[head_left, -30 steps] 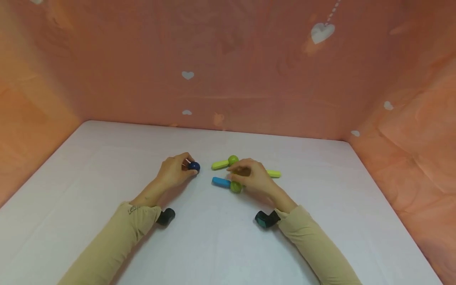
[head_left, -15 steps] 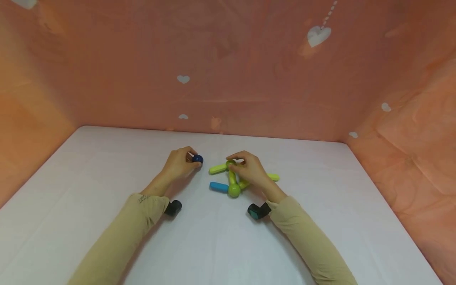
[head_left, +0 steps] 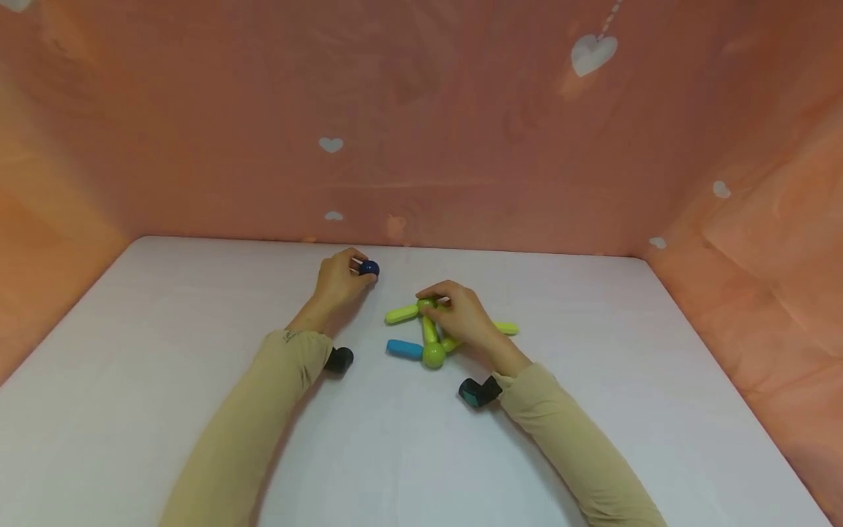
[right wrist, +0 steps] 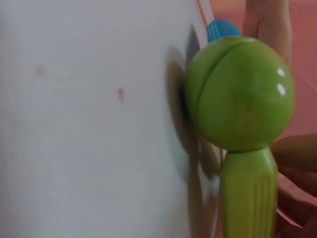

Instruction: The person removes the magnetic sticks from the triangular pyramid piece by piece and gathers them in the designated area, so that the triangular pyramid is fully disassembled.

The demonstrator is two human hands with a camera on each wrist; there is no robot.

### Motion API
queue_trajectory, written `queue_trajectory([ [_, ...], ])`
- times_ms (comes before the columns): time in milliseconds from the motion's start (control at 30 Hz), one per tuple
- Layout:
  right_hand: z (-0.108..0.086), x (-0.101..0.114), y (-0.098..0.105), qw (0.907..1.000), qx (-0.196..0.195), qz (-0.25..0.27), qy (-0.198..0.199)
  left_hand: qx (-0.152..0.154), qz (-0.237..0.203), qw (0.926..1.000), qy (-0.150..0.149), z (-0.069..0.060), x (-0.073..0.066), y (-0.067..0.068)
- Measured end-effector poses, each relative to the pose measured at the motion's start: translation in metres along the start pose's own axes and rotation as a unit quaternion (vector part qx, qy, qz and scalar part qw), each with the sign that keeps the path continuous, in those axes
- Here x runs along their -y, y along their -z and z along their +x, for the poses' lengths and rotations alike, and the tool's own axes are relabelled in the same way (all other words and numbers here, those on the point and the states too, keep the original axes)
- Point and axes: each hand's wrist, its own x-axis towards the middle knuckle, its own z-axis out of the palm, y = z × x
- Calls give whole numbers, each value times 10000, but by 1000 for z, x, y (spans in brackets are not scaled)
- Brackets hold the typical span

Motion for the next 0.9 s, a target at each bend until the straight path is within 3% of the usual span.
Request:
queue_trajectory([
  [267,-4,2,-2,9999,-26,59,-89,93,30,9996,256,7,-6,-2],
  [600,-4,5,-4,9997,15,107,-216,143,189,9986,470,5,-7,0],
  [900,-2,2,-5,9996,-23,142,-236,274,419,9981,359,4,-6,0],
])
